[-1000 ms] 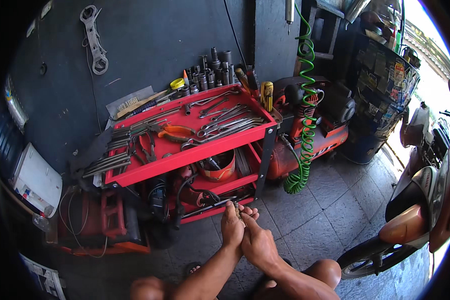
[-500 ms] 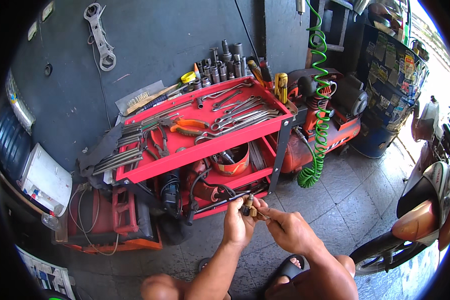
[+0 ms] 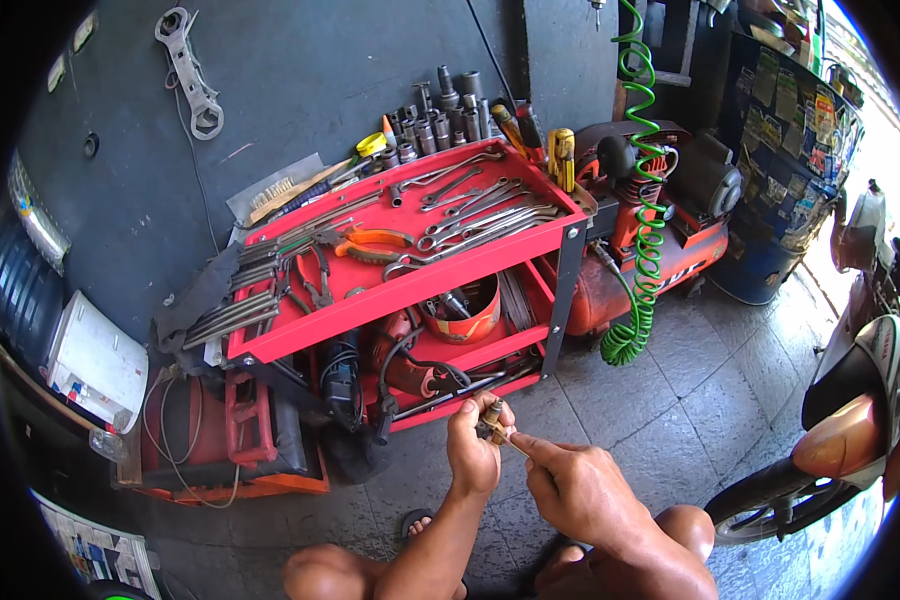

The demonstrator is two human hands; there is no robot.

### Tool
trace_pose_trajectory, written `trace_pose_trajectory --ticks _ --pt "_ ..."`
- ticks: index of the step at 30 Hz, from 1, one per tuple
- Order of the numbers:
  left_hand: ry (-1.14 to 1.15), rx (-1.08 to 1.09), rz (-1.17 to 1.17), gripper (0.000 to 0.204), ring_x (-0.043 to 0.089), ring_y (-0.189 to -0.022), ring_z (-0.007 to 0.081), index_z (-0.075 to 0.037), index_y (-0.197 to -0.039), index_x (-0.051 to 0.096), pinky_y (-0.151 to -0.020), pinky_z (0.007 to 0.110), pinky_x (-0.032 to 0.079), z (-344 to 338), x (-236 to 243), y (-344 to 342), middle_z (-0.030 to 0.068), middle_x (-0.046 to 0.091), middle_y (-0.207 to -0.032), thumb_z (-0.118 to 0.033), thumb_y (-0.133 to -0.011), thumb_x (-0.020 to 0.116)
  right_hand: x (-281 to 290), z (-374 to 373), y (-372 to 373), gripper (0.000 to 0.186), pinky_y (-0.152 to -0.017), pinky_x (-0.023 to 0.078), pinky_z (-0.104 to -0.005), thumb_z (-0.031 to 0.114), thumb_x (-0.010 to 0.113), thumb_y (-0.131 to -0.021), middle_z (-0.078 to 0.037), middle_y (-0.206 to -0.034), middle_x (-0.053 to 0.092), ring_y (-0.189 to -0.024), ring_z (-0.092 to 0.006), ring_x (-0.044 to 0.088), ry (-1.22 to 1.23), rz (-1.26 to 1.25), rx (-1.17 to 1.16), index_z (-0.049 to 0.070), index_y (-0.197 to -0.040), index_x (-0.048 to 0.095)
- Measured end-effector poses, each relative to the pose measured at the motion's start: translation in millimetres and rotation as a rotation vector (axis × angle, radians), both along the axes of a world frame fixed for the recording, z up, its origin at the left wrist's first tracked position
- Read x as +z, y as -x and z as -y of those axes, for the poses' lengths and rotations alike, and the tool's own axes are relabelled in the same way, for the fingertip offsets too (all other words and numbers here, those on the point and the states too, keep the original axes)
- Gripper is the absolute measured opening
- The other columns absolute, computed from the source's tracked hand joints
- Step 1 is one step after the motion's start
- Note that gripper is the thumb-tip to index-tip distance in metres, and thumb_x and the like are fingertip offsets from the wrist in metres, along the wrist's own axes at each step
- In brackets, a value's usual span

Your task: The recorder is cleaning small carburetor jets using a thin metal wire and a wire brush at a tool station in a motorcycle repair shop.

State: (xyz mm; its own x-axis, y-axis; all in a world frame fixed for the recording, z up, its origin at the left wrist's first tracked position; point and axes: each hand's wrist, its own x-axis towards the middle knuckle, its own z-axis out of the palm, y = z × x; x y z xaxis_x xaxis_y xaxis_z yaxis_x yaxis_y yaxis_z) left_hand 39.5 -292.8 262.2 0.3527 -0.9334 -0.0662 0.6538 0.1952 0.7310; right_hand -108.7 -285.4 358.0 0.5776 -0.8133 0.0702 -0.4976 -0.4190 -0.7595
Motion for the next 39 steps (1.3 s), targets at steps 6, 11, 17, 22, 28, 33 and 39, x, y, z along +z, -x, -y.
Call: trace_pose_trajectory --ticks 6,11,17,22,28,33,39 --pt "-0.013 0.012 0.089 0.036 0.05 -0.068 0.0144 -0.005 -0.085 0.052 -0.063 0.029 0.041 -2.6 2.6 2.5 0.0057 0.054 -0.075 -0.034 -0.097 0.034 0.7 -3.4 -3.0 0.033 -0.064 0.052 -0.0504 0.01 0.054 -0.086 -0.024 -0.079 0.065 -0.07 -0.0429 0.064 -0.004 -0.002 -0.016 0.0 -0.116 0.062" --pt "-0.036 0.088 0.039 0.032 0.048 -0.062 0.0146 -0.004 -0.083 0.051 -0.058 0.03 0.041 -7.4 -5.1 7.0 0.0062 0.053 -0.073 -0.028 -0.095 0.033 -3.8 -5.0 -10.2 0.02 -0.061 0.052 -0.0468 0.008 0.057 -0.086 -0.025 -0.074 0.064 -0.069 -0.0422 0.064 -0.047 0.006 -0.042 -0.001 -0.102 0.065" --pt "-0.095 0.129 -0.106 0.03 0.044 -0.057 0.0137 -0.006 -0.079 0.049 -0.056 0.029 0.04 -12.8 13.8 21.3 0.0037 0.047 -0.069 -0.026 -0.093 0.031 -20.3 -17.6 -21.9 0.015 -0.061 0.051 -0.0491 0.01 0.056 -0.087 -0.025 -0.077 0.064 -0.069 -0.0432 0.064 0.015 0.025 -0.121 0.0 -0.096 0.062" --pt "-0.153 0.146 -0.231 0.029 0.045 -0.058 0.0136 -0.007 -0.084 0.05 -0.057 0.029 0.04 -12.7 8.0 16.4 0.0036 0.049 -0.071 -0.028 -0.096 0.033 -14.1 -16.7 -23.1 0.017 -0.064 0.052 -0.0492 0.013 0.057 -0.087 -0.024 -0.08 0.065 -0.072 -0.0431 0.064 -0.004 -0.071 -0.088 0.0 -0.096 0.063" --pt "-0.086 -0.061 -0.052 0.034 0.044 -0.056 0.0123 -0.005 -0.09 0.051 -0.053 0.029 0.037 -18.4 -4.5 -12.1 0.005 0.053 -0.075 -0.033 -0.098 0.035 13.6 6.2 11.1 0.025 -0.062 0.052 -0.0413 0.025 0.064 -0.089 -0.018 -0.068 0.065 -0.066 -0.0319 0.068 -0.209 -0.087 -0.067 0.003 -0.102 0.066" --pt "-0.178 -0.326 0.333 0.037 0.04 -0.056 0.0071 -0.003 -0.08 0.059 -0.051 0.026 0.031 -35.3 21.2 -3.8 -0.0011 0.049 -0.065 -0.027 -0.097 0.037 -29.9 14.6 -10.2 0.031 -0.073 0.05 -0.0267 0.014 0.064 -0.094 -0.008 -0.092 0.066 -0.082 -0.0111 0.06 -0.459 0.468 -0.049 -0.006 -0.117 0.058" --pt "-0.206 -0.17 0.575 0.032 0.042 -0.059 0.0049 0.001 -0.092 0.061 -0.053 0.024 0.034 -49.8 32.9 -21.5 -0.001 0.052 -0.068 -0.027 -0.095 0.045 -65.1 4.6 -20.0 0.017 -0.048 0.042 -0.0233 0.012 0.06 -0.095 -0.005 -0.086 0.063 -0.057 -0.0073 0.051 -0.914 1.02 -0.194 0.002 -0.108 0.058"
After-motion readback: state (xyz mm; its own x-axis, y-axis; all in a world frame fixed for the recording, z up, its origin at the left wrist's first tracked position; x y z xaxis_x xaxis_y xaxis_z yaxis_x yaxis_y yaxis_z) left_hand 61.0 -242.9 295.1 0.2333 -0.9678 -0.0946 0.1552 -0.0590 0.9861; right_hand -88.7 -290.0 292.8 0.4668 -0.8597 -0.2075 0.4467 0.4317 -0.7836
